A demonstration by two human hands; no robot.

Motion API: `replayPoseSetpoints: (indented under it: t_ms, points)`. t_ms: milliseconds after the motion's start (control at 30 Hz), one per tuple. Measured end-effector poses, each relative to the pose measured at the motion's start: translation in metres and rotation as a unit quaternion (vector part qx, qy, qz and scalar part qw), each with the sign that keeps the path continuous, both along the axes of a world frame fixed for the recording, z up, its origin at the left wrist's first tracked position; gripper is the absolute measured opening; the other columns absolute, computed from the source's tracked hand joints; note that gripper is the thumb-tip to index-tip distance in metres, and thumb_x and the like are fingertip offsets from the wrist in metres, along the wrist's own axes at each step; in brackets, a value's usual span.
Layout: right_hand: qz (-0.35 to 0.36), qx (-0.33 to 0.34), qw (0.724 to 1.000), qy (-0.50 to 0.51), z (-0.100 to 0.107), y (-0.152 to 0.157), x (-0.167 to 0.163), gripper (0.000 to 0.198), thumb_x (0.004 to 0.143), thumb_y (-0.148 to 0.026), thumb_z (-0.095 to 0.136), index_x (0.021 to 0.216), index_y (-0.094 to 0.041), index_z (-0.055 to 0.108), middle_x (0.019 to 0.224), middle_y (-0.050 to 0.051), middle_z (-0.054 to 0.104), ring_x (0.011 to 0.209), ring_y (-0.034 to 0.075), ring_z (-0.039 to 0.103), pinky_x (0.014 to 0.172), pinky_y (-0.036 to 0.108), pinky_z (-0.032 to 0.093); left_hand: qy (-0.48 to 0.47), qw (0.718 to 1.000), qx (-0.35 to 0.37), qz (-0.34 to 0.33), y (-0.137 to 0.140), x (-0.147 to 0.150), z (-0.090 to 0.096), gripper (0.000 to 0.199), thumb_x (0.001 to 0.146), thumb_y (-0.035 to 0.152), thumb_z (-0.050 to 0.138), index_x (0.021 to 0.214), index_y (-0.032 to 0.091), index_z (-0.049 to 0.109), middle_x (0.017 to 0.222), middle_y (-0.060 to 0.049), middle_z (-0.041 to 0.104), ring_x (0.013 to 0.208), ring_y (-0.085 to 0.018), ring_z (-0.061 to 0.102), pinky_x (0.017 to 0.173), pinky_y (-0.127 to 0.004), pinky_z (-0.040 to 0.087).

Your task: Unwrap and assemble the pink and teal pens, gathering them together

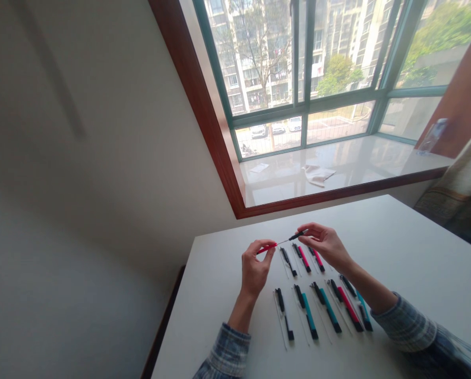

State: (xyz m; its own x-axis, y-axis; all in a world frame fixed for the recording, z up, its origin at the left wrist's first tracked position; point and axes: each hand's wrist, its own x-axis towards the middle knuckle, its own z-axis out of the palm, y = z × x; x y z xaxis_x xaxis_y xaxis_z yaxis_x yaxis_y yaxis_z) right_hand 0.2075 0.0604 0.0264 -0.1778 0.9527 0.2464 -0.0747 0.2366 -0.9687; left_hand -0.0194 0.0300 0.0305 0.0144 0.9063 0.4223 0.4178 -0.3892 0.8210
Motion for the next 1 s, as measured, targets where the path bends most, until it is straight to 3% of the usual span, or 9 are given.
replayPoseSetpoints:
  t_ms: [400, 667, 867, 1000]
  points:
    - [0.052, -0.017, 0.998, 0.016, -0.0088, -0.003, -0.0107, 0.033, 0.081, -0.042, 0.081, 0.103, -0.019, 0.072, 0.103, 0.008, 0.077, 0.092, 0.023, 0.073, 0.086, 0.036, 0.059, 0.034, 0.998, 0.017, -0.047, -0.0053, 0.0065, 0.006, 0.009, 0.09, 0.023, 0.071, 0.096, 0.023, 0.076, 0.098, -0.005, 0.077, 0.096, -0.023, 0.069, 0.091, -0.041, 0.056]
    - [0.061, -0.006, 0.998, -0.03, -0.0075, -0.0025, -0.0085, 0.03, 0.083, -0.043, 0.079, 0.1, -0.018, 0.075, 0.098, 0.007, 0.077, 0.088, 0.022, 0.073, 0.082, 0.034, 0.059, 0.024, 0.999, 0.009, -0.048, -0.0049, 0.0043, 0.0063, 0.009, 0.09, 0.025, 0.071, 0.097, 0.024, 0.076, 0.098, -0.004, 0.077, 0.096, -0.023, 0.069, 0.09, -0.041, 0.057]
    - [0.038, 0.015, 0.996, -0.077, -0.0086, -0.0041, -0.0095, 0.03, 0.083, -0.046, 0.077, 0.097, -0.02, 0.077, 0.093, 0.005, 0.078, 0.082, 0.02, 0.072, 0.078, 0.031, 0.058, 0.05, 0.997, 0.029, -0.044, -0.0038, 0.0033, 0.003, 0.009, 0.09, 0.022, 0.071, 0.095, 0.026, 0.078, 0.096, -0.003, 0.078, 0.094, -0.023, 0.07, 0.091, -0.042, 0.055]
    - [-0.003, 0.029, 0.985, -0.168, -0.0084, -0.0063, -0.0098, 0.036, 0.086, -0.055, 0.071, 0.084, -0.02, 0.077, 0.076, 0.003, 0.076, 0.066, 0.018, 0.066, 0.063, 0.027, 0.052, 0.086, 0.994, 0.054, -0.036, -0.005, 0.0033, 0.0031, 0.01, 0.089, 0.021, 0.073, 0.094, 0.028, 0.078, 0.095, -0.001, 0.079, 0.093, -0.022, 0.071, 0.093, -0.044, 0.051]
